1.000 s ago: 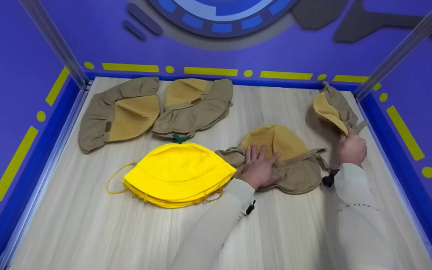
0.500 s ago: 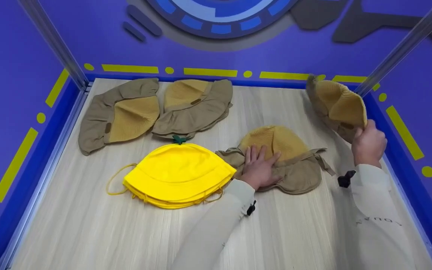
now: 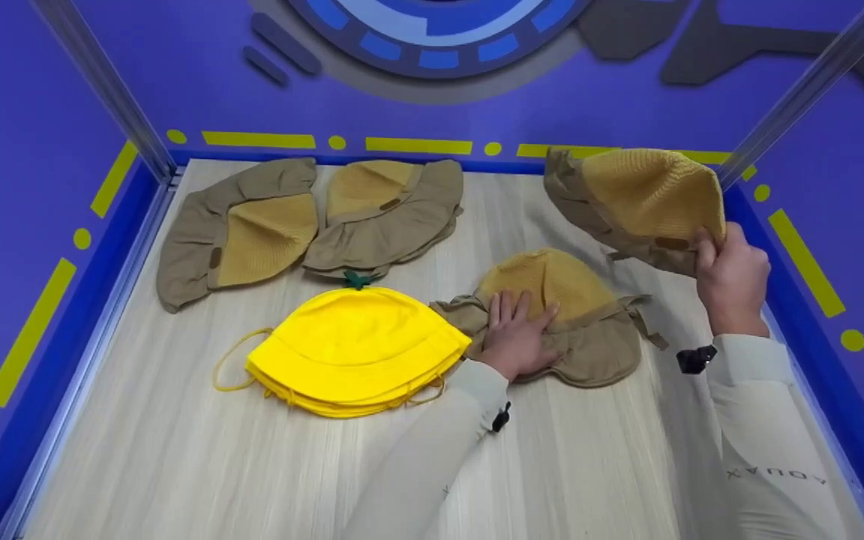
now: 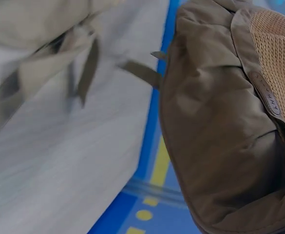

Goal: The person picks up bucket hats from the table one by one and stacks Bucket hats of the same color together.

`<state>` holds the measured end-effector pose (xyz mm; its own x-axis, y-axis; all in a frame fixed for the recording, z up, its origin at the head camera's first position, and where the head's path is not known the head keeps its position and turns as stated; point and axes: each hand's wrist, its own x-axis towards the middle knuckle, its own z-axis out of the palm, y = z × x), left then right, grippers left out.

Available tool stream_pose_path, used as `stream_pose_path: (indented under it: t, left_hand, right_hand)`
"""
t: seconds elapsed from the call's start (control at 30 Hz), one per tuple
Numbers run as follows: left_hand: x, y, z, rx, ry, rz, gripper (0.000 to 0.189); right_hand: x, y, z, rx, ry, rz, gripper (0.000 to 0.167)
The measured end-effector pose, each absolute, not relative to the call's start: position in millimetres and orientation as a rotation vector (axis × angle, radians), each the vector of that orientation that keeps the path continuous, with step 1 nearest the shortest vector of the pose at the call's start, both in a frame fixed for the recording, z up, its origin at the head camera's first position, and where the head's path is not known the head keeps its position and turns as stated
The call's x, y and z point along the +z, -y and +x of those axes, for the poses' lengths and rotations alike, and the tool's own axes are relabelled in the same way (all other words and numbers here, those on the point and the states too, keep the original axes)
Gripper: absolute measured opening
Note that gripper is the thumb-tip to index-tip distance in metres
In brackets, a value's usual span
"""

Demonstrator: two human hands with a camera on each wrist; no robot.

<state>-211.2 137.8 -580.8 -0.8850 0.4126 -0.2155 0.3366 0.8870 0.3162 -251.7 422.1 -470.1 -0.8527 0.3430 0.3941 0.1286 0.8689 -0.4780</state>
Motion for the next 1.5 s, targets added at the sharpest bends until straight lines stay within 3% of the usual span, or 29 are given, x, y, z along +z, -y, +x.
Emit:
stream_pose_path:
  t: [0.47,0.7,0.83,0.93,1.13,1.27,1.37,1.5]
  left_hand:
    - [-565,-128,-214,0.826,-2.785,0.544,0.071]
    - [-512,-91,-229,1.555,-2.963,0.597,0.025]
    - [-472,-56,-238,1.877,-3.199,0.791,0.014]
    - [-444,-29,-246,1.791,-3.307,0.933,0.021]
    - [-411,15,-252,1.248,-2.972,1.018,0.057]
    - [-406,27,-251,1.139,-2.716,1.035,0.041]
    - [-408,31,-249,1.222,-2.617,1.029,0.023]
    - [-408,36,-243,1.406,-2.530,0.993,0.014]
  right_hand:
    - [-441,-388,-227,0.710,2.540,-0.104,0.044]
    - [-428,-373,-213,0.755,2.515,0.007,0.037]
    - [-420,-362,-203,0.820,2.536,0.078,0.033]
    - [-415,-356,-195,0.844,2.532,0.155,0.027]
    - [-408,-350,-190,0.878,2.545,0.314,0.014]
    - [-406,-352,-189,0.944,2.640,0.342,0.013]
    - [-405,-355,-190,0.980,2.724,0.358,0.015]
    - [-402,-356,-190,1.036,2.785,0.419,0.012]
